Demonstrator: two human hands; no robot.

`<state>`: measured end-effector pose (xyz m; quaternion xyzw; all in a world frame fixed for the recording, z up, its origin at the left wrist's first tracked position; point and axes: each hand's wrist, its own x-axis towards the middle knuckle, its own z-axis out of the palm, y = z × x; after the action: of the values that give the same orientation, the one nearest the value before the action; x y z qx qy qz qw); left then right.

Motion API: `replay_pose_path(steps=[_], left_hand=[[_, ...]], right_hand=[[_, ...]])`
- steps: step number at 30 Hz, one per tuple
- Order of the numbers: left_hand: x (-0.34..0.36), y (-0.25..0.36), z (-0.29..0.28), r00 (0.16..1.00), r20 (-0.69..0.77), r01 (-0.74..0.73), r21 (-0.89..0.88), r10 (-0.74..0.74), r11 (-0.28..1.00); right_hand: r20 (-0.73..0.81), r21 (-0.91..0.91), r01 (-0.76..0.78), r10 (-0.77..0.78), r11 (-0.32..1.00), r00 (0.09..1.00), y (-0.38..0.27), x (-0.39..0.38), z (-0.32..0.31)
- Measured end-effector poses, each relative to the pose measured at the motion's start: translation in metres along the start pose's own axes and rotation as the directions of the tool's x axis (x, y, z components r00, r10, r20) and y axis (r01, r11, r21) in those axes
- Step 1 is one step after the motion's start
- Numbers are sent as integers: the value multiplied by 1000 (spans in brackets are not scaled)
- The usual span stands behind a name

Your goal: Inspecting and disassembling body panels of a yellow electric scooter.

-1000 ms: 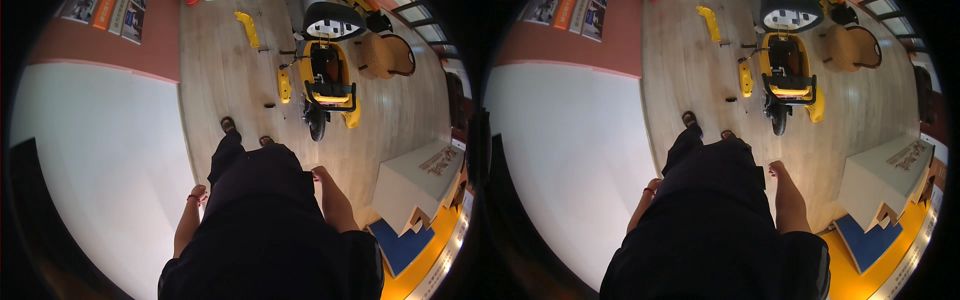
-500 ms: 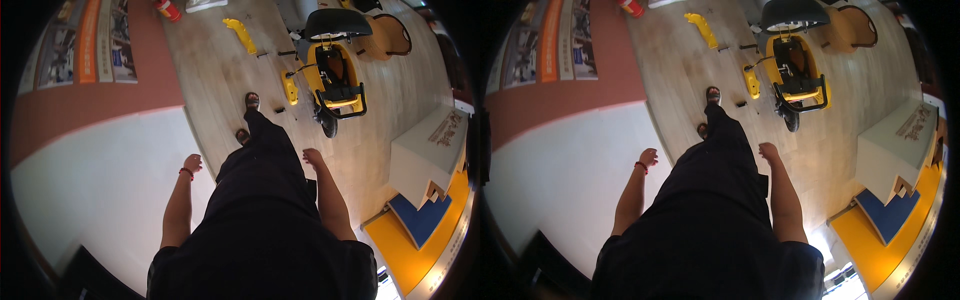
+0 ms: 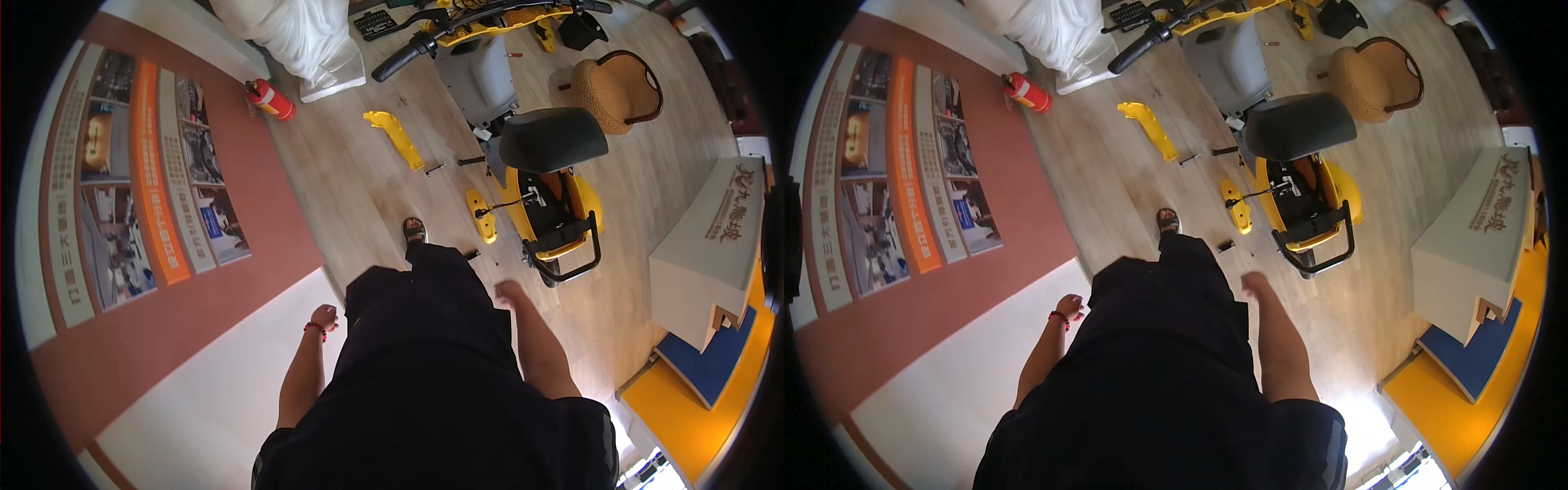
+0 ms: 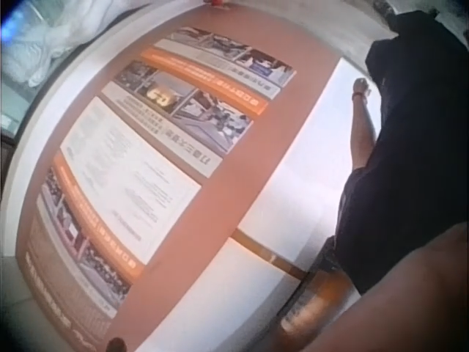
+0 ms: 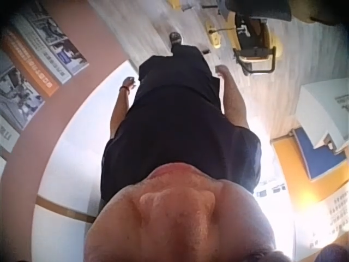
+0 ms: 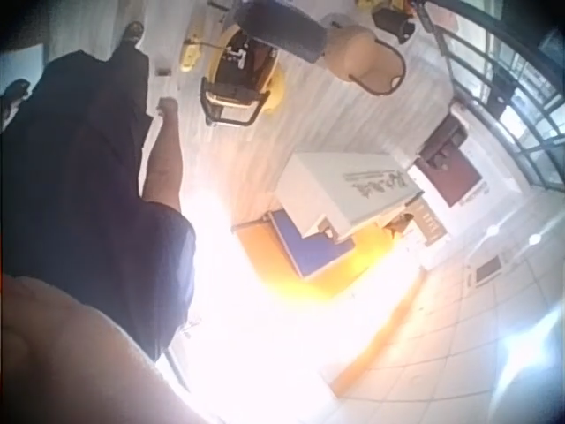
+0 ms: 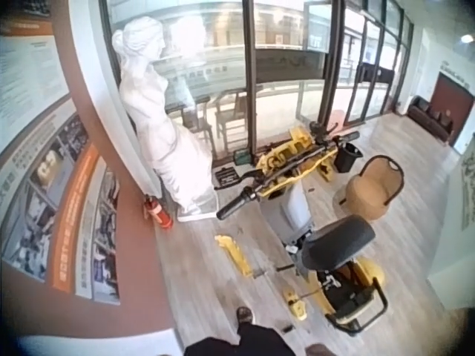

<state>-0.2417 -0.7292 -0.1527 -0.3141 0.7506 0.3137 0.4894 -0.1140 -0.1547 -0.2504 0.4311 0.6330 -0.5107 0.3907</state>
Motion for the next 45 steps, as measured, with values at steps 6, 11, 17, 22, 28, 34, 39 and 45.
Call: replay_pose_path(steps=[6, 11, 17, 22, 28, 34, 39, 45], left_hand=[[25, 106, -53, 985, -76, -148, 88, 155, 985], [17, 276, -96, 819, -131, -489, 350, 559, 799], [-19, 503, -111, 395, 109, -878, 338, 912, 340], [-26, 607, -82, 249, 318, -914, 389, 915, 114], [-21, 651, -53, 376, 532, -894, -7, 759, 447], [-39, 660, -43, 466, 495, -863, 73, 733, 500], [-51, 665, -33, 507, 385, -862, 245, 771, 445], [-60, 666, -28, 603, 275, -786, 370, 749, 496]], right_hand=[[-189, 163, 259, -228, 952, 955, -192, -37, -20], [-202, 241, 157, -109, 958, 973, -208, -57, -11], [-75, 854, -87, 287, 512, 955, -138, -66, 41], [-379, 897, 266, 302, 353, 875, -189, -80, 24], [-740, 640, 509, 285, 575, 609, -261, -90, -36], [-671, 690, 230, 487, 687, 558, -202, -67, -54], [-869, 495, 433, 432, 753, 242, -209, -85, -114], [-952, -286, 261, -241, 922, -190, -377, -126, -116]])
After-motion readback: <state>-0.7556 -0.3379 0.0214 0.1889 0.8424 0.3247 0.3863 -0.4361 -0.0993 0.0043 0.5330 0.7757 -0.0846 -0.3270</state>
